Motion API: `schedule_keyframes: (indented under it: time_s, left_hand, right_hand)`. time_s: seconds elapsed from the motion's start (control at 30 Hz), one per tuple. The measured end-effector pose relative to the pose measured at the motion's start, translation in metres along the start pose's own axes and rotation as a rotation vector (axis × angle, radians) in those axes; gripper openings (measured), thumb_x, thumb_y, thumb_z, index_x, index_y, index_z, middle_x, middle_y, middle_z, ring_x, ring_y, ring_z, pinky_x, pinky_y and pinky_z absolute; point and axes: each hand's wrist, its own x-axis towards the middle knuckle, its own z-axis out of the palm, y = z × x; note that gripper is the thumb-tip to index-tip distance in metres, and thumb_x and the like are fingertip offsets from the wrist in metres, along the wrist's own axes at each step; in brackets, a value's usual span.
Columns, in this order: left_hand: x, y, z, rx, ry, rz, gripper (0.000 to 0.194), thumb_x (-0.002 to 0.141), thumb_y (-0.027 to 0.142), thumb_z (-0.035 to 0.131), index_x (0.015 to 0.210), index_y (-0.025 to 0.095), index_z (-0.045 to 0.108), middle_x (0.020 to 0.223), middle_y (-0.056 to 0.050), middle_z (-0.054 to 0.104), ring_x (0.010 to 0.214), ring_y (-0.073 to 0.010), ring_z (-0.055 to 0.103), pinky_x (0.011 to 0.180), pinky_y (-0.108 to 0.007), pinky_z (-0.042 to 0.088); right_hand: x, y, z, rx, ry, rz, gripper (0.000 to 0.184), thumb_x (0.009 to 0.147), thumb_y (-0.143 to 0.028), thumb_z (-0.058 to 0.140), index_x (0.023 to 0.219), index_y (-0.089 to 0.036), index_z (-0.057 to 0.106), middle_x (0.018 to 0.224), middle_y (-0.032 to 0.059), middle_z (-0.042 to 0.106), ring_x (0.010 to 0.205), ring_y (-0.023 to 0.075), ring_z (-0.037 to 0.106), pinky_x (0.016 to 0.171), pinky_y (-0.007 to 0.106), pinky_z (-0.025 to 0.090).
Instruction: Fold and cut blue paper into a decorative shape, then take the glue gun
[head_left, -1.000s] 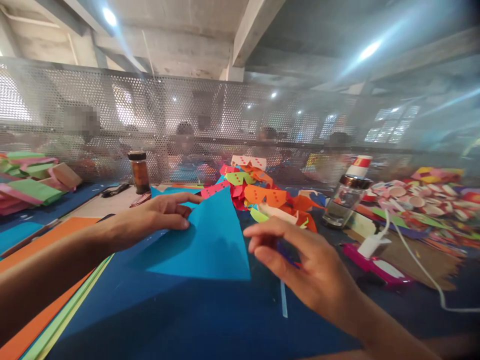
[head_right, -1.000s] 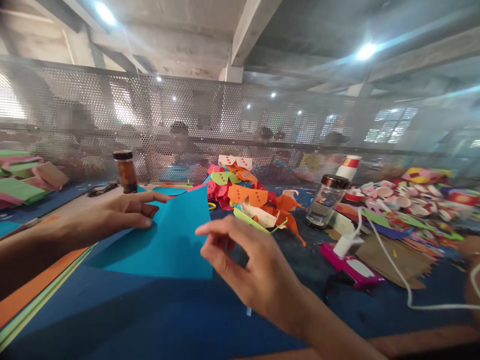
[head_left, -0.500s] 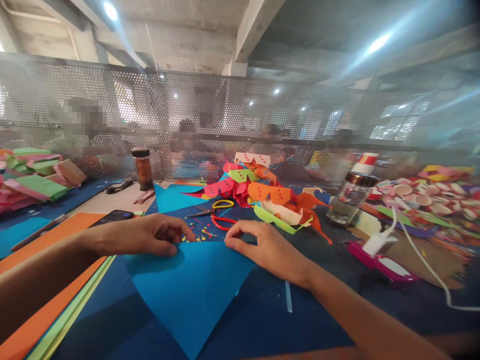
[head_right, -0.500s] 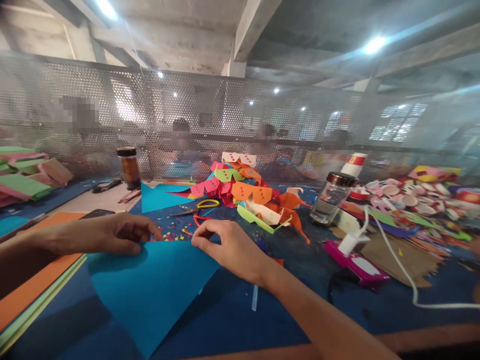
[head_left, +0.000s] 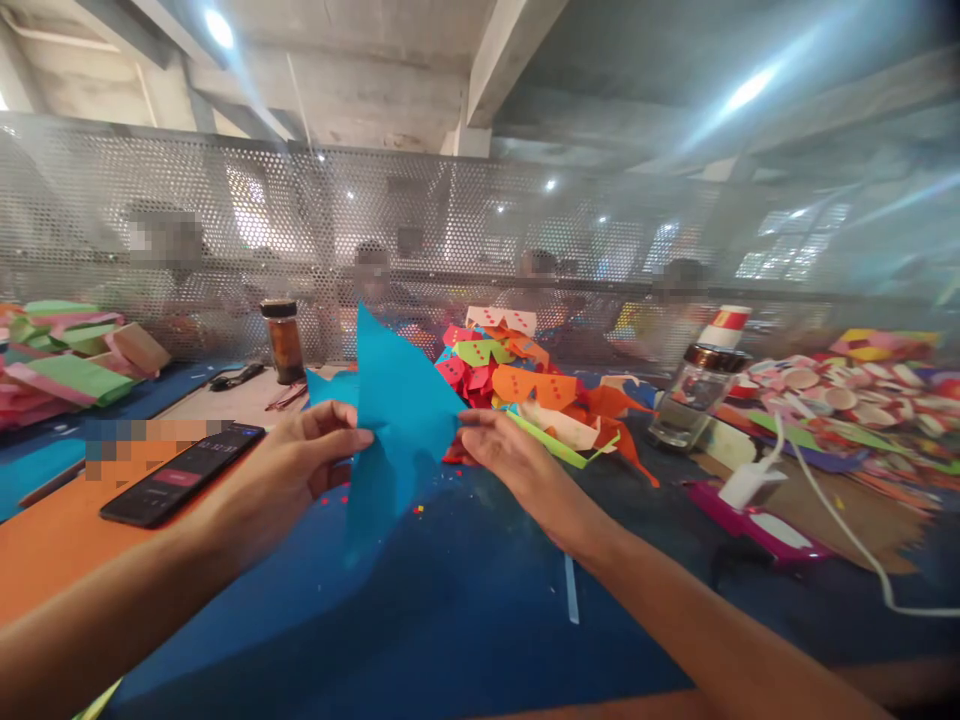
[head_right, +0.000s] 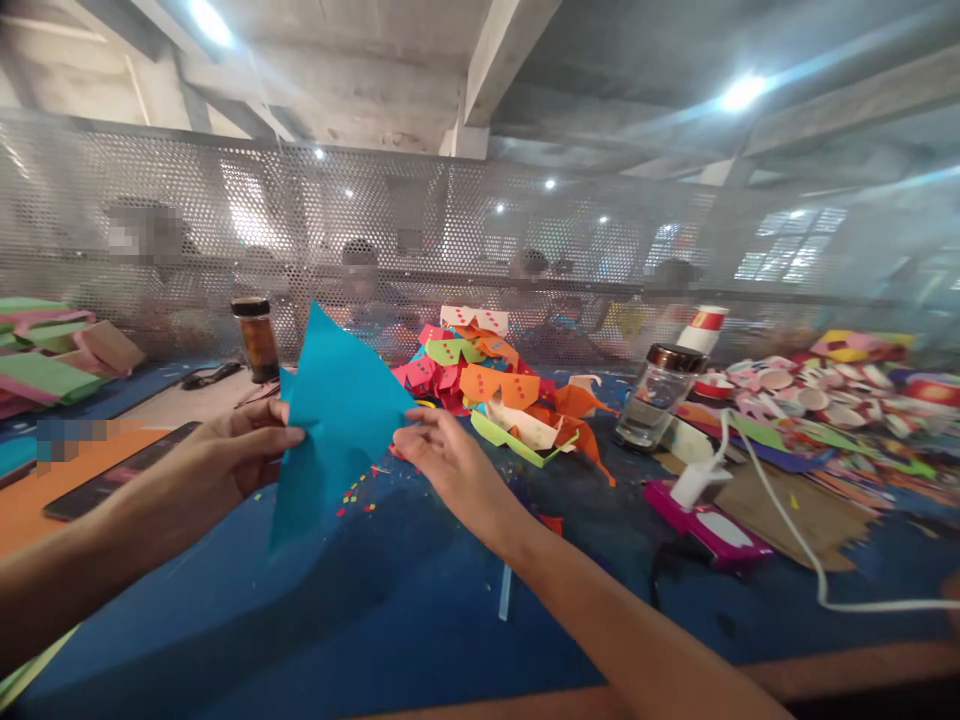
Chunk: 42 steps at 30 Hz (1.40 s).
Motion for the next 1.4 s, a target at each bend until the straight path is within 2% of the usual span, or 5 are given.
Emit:
schedule_keyframes:
  time_s: [0.53, 0.7, 0.87, 1.23, 1.4]
  left_hand:
    - [-0.014, -0.027, -0.009, -0.005, 0.039, -0.179, 0.023, 0.075, 0.035, 0.080, 0.074, 0.017, 0.065, 0.069, 0.001, 0.068, 0.060, -0.0133, 0.061, 0.057, -0.024, 0.054]
    - [-0.025, -0.032, -0.012, -0.017, 0.196, -0.224, 0.017, 0.075, 0.026, 0.080, 0.072, 0.014, 0.068, 0.061, -0.001, 0.069, 0.058, -0.0160, 0.067, 0.065, -0.026, 0.059]
    - [-0.032, -0.039, -0.004, -0.084, 0.259, -0.271, 0.006, 0.079, 0.012, 0.072, 0.074, 0.014, 0.071, 0.071, -0.005, 0.075, 0.062, -0.0174, 0.072, 0.070, -0.027, 0.062]
    - [-0.071, -0.072, -0.037, 0.109, -0.311, -0.512, 0.046, 0.073, 0.062, 0.074, 0.085, 0.017, 0.072, 0.071, -0.007, 0.075, 0.050, -0.0140, 0.063, 0.045, -0.021, 0.047]
    - [-0.084, -0.063, -0.041, 0.584, -0.389, -0.212, 0.033, 0.078, 0.055, 0.072, 0.075, 0.022, 0.067, 0.061, 0.000, 0.064, 0.052, -0.0118, 0.052, 0.048, -0.021, 0.039]
  right_hand:
    - [0.002, 0.016, -0.002, -0.187, -0.147, -0.040, 0.025, 0.093, -0.028, 0.055, 0.116, -0.017, 0.056, 0.091, 0.0048, 0.062, 0.084, 0.0179, 0.061, 0.076, 0.034, 0.054]
    - [-0.012, 0.014, 0.009, -0.573, 0.123, -0.400, 0.026, 0.091, -0.030, 0.064, 0.114, -0.021, 0.056, 0.117, 0.0093, 0.061, 0.113, 0.0236, 0.056, 0.101, 0.043, 0.044]
    - [-0.034, 0.008, 0.024, -0.868, -0.108, -0.659, 0.038, 0.090, -0.042, 0.066, 0.117, -0.019, 0.054, 0.116, 0.0095, 0.063, 0.110, 0.0255, 0.055, 0.099, 0.045, 0.038]
    - [-0.036, 0.023, 0.026, -1.131, -0.372, -0.641, 0.009, 0.096, -0.023, 0.054, 0.091, -0.019, 0.061, 0.094, 0.0039, 0.066, 0.089, 0.0203, 0.055, 0.082, 0.036, 0.039]
    - [-0.038, 0.030, 0.029, -1.134, -0.453, -0.606, 0.008, 0.096, -0.024, 0.056, 0.092, -0.020, 0.061, 0.092, 0.0024, 0.066, 0.084, 0.0184, 0.057, 0.071, 0.032, 0.039]
